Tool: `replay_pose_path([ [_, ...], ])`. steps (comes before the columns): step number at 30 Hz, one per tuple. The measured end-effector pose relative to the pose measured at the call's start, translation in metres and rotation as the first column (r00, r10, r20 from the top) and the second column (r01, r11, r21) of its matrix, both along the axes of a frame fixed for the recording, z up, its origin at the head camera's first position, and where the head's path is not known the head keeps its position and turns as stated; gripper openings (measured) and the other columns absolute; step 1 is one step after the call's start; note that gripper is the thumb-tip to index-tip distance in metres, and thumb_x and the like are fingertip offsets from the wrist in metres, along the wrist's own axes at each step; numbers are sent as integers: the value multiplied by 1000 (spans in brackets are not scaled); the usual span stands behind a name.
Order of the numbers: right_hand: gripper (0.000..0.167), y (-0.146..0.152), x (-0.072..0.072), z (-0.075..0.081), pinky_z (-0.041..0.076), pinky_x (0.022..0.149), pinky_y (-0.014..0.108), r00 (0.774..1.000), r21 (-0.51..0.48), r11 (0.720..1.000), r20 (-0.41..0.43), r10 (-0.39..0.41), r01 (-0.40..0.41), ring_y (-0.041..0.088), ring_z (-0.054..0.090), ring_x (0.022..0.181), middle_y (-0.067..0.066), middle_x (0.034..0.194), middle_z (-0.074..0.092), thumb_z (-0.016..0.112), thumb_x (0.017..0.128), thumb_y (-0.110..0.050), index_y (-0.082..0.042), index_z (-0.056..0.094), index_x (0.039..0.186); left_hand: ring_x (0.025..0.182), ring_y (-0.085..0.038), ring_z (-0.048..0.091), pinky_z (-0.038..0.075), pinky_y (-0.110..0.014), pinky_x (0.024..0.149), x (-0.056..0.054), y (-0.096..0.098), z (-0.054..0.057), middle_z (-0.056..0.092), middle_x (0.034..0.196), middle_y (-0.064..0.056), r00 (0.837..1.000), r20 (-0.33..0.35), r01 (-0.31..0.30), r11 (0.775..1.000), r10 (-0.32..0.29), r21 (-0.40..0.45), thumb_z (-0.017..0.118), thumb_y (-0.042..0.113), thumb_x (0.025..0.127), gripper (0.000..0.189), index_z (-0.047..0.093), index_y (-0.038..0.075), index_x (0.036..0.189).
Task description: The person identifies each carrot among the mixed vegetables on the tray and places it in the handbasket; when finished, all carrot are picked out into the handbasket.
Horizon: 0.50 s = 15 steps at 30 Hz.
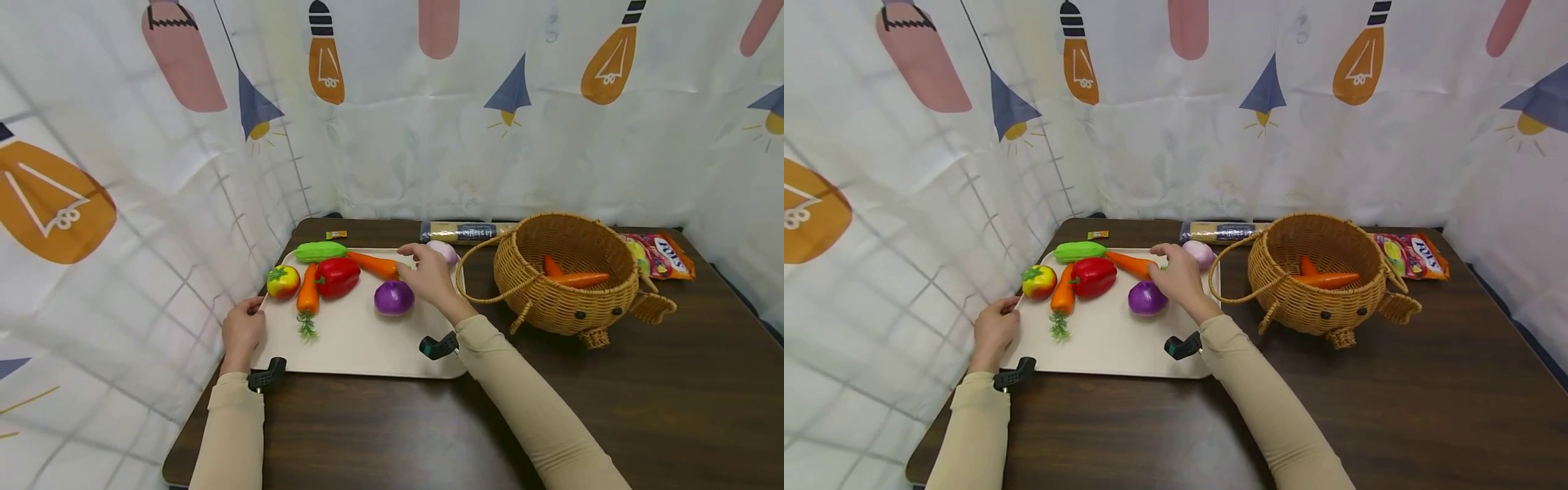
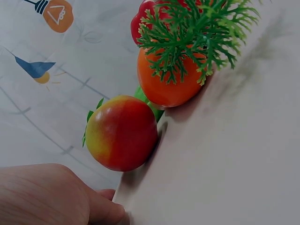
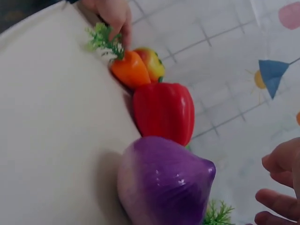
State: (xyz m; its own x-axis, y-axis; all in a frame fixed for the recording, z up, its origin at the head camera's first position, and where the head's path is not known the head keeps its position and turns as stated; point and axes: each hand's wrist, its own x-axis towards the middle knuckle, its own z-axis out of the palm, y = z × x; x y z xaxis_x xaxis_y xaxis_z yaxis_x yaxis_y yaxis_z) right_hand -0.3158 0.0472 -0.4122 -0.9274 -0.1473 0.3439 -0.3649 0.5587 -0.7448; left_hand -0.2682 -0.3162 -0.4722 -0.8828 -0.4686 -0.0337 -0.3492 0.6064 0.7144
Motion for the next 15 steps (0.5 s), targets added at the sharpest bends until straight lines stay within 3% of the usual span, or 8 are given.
replay_pose_path([
  [4, 34, -6, -14, 0, 47, 93, 39, 996, 30, 998, 80, 48, -50, 28, 60, 106, 6, 117, 68, 66, 88, -22, -9, 68, 119, 107, -36, 50, 37, -48, 90, 0, 0, -1, 58, 120, -20, 1000, -2, -1, 1000, 1, -4, 41, 11, 98, 41, 56, 3, 136],
  [11, 36, -12, -29, -5, 46, 94, 39, 995, 69, 996, 90, 54, -60, 30, 60, 107, 9, 118, 68, 67, 87, -21, -9, 67, 121, 109, -36, 49, 36, -49, 93, -1, 3, 0, 57, 123, -20, 1000, 4, 3, 1000, -3, 14, 41, 12, 98, 43, 55, 3, 137],
  [15, 39, -16, -35, -8, 45, 96, 40, 988, 60, 996, 148, 53, -62, 29, 57, 111, 9, 122, 67, 67, 88, -24, -10, 66, 124, 110, -37, 50, 37, -50, 93, 0, 3, -1, 57, 123, -20, 1000, 5, -7, 1000, 7, 7, 41, 11, 98, 42, 56, 4, 137],
])
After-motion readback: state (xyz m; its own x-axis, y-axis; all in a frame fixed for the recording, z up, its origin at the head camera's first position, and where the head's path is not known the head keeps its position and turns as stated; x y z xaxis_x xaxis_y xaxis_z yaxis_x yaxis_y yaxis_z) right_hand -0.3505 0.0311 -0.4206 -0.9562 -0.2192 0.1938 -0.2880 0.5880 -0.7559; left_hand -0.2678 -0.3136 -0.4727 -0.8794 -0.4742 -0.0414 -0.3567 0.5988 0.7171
